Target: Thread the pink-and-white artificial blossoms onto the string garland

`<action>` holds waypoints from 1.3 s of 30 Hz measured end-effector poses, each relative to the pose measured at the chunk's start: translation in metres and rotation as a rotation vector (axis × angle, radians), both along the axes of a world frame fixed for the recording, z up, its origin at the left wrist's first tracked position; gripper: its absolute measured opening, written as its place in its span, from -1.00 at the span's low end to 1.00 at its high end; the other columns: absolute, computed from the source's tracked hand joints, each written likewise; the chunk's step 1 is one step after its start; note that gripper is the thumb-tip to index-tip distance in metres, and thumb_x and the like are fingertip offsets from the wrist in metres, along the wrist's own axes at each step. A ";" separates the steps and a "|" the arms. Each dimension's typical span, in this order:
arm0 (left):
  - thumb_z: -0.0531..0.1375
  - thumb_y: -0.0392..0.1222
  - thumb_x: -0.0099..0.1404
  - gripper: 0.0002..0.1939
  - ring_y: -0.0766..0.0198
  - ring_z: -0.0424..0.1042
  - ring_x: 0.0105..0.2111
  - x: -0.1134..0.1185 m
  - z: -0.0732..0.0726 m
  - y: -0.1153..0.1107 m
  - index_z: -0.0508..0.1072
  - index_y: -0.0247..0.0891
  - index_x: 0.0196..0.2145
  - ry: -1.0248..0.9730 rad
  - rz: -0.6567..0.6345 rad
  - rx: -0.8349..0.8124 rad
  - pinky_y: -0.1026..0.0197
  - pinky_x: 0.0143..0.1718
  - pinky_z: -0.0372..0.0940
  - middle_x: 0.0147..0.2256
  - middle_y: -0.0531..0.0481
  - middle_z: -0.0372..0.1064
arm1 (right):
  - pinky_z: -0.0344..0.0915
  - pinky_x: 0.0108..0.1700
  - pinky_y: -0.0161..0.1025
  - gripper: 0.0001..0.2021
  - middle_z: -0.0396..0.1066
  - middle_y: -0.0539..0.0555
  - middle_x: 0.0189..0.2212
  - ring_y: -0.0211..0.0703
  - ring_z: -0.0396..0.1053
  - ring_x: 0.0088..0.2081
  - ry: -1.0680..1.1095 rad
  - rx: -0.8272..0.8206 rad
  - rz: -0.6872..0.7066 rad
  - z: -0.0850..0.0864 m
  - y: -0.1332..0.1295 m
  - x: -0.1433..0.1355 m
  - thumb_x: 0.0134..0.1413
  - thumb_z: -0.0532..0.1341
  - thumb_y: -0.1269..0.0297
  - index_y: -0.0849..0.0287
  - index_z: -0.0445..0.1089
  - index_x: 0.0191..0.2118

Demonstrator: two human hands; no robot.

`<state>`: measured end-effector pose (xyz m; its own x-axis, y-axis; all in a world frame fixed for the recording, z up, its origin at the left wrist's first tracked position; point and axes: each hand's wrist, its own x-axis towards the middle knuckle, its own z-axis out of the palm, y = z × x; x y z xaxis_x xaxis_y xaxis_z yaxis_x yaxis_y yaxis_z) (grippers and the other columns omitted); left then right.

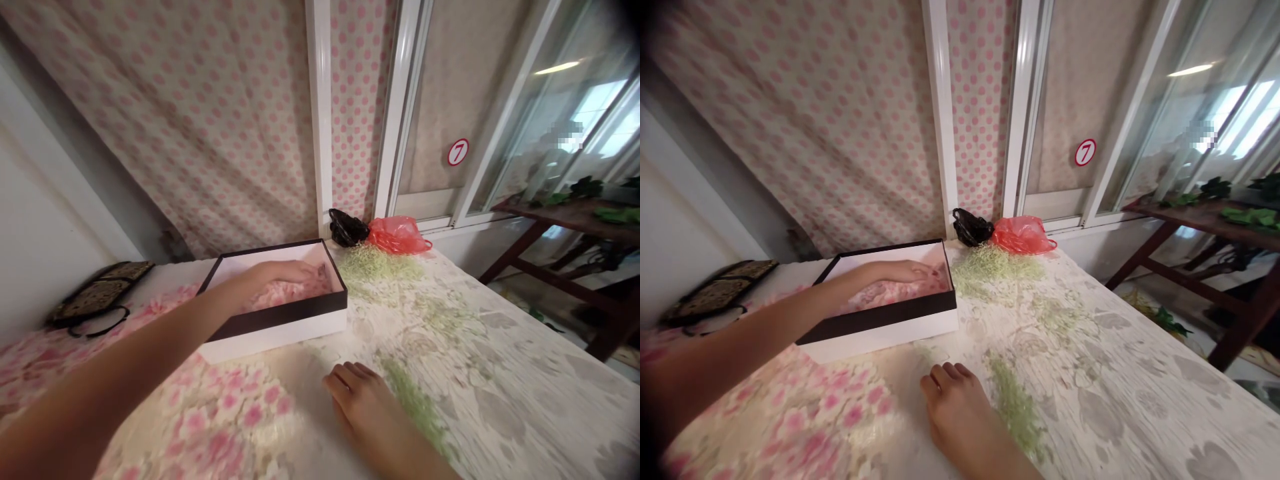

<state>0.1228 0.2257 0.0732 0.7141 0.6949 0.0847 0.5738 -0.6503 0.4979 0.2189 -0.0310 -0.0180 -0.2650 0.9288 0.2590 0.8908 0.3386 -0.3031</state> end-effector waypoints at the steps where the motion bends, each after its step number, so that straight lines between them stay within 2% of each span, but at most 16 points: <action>1: 0.15 -0.13 0.32 -0.75 0.19 0.41 -0.14 -0.011 0.010 0.003 0.41 -0.32 -0.12 0.062 -0.014 -0.008 0.02 -0.09 0.33 -0.09 -0.11 0.38 | 0.26 -0.25 -0.22 -0.78 0.43 0.06 -0.31 -0.13 0.39 -0.28 0.010 -0.003 0.004 0.001 -0.001 0.000 0.05 0.09 0.58 0.18 0.40 -0.26; 3: 0.16 -0.09 0.27 -0.76 0.08 0.36 -0.04 -0.036 0.025 0.000 0.48 -0.26 -0.17 0.135 0.007 0.022 -0.05 0.06 0.19 -0.06 -0.11 0.39 | 0.26 -0.25 -0.23 -0.76 0.44 0.06 -0.31 -0.14 0.39 -0.28 0.036 0.005 0.009 0.003 -0.002 0.001 0.07 0.07 0.59 0.17 0.40 -0.24; 5: 0.06 -0.04 0.31 -0.69 0.01 0.24 0.09 -0.061 0.027 -0.019 0.47 -0.20 -0.11 0.141 0.047 0.083 -0.05 0.16 0.04 0.04 -0.11 0.33 | 0.27 -0.26 -0.22 -0.74 0.44 0.06 -0.32 -0.13 0.39 -0.28 0.064 0.043 0.010 0.005 -0.003 0.003 0.06 0.07 0.59 0.17 0.40 -0.24; 8: -0.09 -0.04 0.38 -0.60 0.13 0.24 0.11 -0.095 0.007 -0.077 0.39 -0.21 0.01 0.098 0.046 0.147 0.12 0.17 0.06 0.08 -0.08 0.30 | 0.28 -0.28 -0.21 -0.74 0.44 0.06 -0.34 -0.13 0.39 -0.30 0.131 0.138 0.031 0.006 -0.007 0.006 0.06 0.05 0.59 0.16 0.39 -0.23; 10: -0.11 -0.06 0.40 -0.60 0.13 0.24 0.11 -0.114 -0.013 -0.122 0.37 -0.18 0.03 0.036 0.061 0.267 0.07 0.17 0.06 0.07 -0.10 0.30 | 0.30 -0.29 -0.21 -0.73 0.44 0.05 -0.35 -0.14 0.39 -0.31 0.181 0.227 0.062 0.008 -0.012 0.008 0.09 0.03 0.59 0.15 0.37 -0.20; 12: -0.08 -0.09 0.40 -0.64 0.06 0.07 0.21 -0.129 -0.029 -0.161 0.37 -0.11 0.03 0.055 0.098 0.378 -0.04 0.20 0.01 0.19 -0.08 0.14 | 0.31 -0.28 -0.20 -0.73 0.45 0.05 -0.35 -0.15 0.39 -0.32 0.221 0.367 0.092 0.012 -0.021 0.010 0.11 0.02 0.58 0.15 0.34 -0.18; 14: -0.07 -0.13 0.40 -0.64 0.03 -0.11 0.28 -0.138 -0.037 -0.189 0.33 -0.12 0.07 0.044 0.141 0.465 -0.07 0.22 -0.04 0.29 -0.07 -0.07 | 0.31 -0.27 -0.20 -0.73 0.45 0.07 -0.34 -0.16 0.39 -0.32 0.261 0.536 0.125 0.018 -0.030 0.012 0.10 0.05 0.59 0.15 0.30 -0.14; 16: -0.07 -0.16 0.39 -0.63 0.02 -0.17 0.30 -0.142 -0.039 -0.205 0.29 -0.12 0.10 0.052 0.163 0.524 -0.10 0.24 -0.09 0.32 -0.06 -0.17 | 0.31 -0.27 -0.22 -0.73 0.45 0.08 -0.34 -0.16 0.40 -0.32 0.279 0.644 0.129 0.025 -0.036 0.014 0.09 0.07 0.58 0.15 0.29 -0.13; 19: -0.08 -0.15 0.40 -0.64 0.06 0.03 0.23 -0.139 -0.043 -0.213 0.32 -0.15 0.08 0.085 0.154 0.436 -0.05 0.21 -0.01 0.23 -0.12 0.07 | 0.31 -0.31 -0.17 -0.80 0.48 0.11 -0.37 -0.09 0.43 -0.35 0.173 0.557 -0.100 0.031 -0.036 0.022 0.12 0.06 0.48 0.16 0.34 -0.17; 21: -0.06 -0.14 0.40 -0.67 0.12 0.21 0.13 -0.134 -0.053 -0.213 0.38 -0.17 0.00 0.116 0.084 0.271 0.05 0.15 0.10 0.11 -0.11 0.25 | 0.29 -0.33 -0.10 -0.76 0.49 0.18 -0.31 0.05 0.45 -0.32 -0.017 0.252 -0.375 0.029 -0.028 0.033 0.13 0.02 0.42 0.19 0.39 -0.15; 22: -0.04 -0.15 0.38 -0.69 0.14 0.26 0.08 -0.131 -0.060 -0.212 0.40 -0.17 -0.03 0.128 0.045 0.204 0.09 0.12 0.13 0.07 -0.10 0.29 | 0.29 -0.31 -0.08 -0.71 0.48 0.23 -0.23 0.10 0.46 -0.26 -0.107 0.039 -0.422 0.027 -0.022 0.040 0.11 0.00 0.44 0.21 0.40 -0.12; 23: -0.01 -0.17 0.36 -0.71 0.14 0.29 0.05 -0.129 -0.068 -0.210 0.40 -0.18 -0.04 0.135 0.017 0.165 0.11 0.10 0.15 0.04 -0.09 0.30 | 0.28 -0.27 -0.07 -0.69 0.46 0.28 -0.16 0.13 0.45 -0.19 -0.164 -0.159 -0.394 0.023 -0.017 0.048 0.08 0.01 0.45 0.25 0.40 -0.10; 26: 0.06 -0.22 0.28 -0.69 0.13 0.34 -0.04 -0.121 -0.086 -0.205 0.38 -0.21 -0.03 0.147 -0.032 0.118 0.13 0.02 0.19 -0.03 -0.09 0.32 | 0.29 -0.24 -0.19 -0.68 0.47 0.20 -0.12 0.03 0.46 -0.17 -0.173 -0.347 -0.312 0.009 -0.004 0.068 -0.07 0.19 0.40 0.19 0.44 -0.12; 32: 0.13 -0.19 0.18 -0.69 0.10 0.37 -0.16 -0.117 -0.094 -0.194 0.42 -0.23 -0.09 0.161 -0.032 0.056 0.15 -0.15 0.22 -0.17 -0.09 0.37 | 0.25 -0.24 -0.28 -0.71 0.46 0.13 -0.10 -0.07 0.43 -0.15 -0.164 -0.363 -0.279 0.000 0.006 0.068 0.01 0.16 0.35 0.15 0.42 -0.11; 36: 0.12 -0.21 0.17 -0.82 0.18 0.38 -0.32 -0.117 -0.100 -0.191 0.45 -0.25 -0.27 0.123 -0.008 0.038 0.22 -0.31 0.22 -0.33 -0.03 0.37 | 0.21 -0.16 -0.27 -0.75 0.43 0.20 -0.11 -0.09 0.38 -0.11 -0.196 -0.278 -0.269 -0.003 0.014 0.051 0.14 0.04 0.45 0.22 0.42 -0.15; 39: 0.11 -0.20 0.19 -0.86 0.22 0.35 -0.31 -0.116 -0.104 -0.191 0.45 -0.28 -0.38 0.054 0.000 0.050 0.22 -0.27 0.22 -0.31 -0.05 0.31 | 0.23 -0.17 -0.26 -0.79 0.42 0.16 -0.19 -0.17 0.38 -0.19 -0.247 -0.263 -0.243 -0.011 0.020 0.043 0.18 0.02 0.48 0.25 0.40 -0.24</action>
<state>0.0071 0.0346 -0.0312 0.7187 0.6906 0.0806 0.5987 -0.6736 0.4334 0.2624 -0.0105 -0.0288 -0.0548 0.9978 -0.0385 0.9917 0.0499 -0.1184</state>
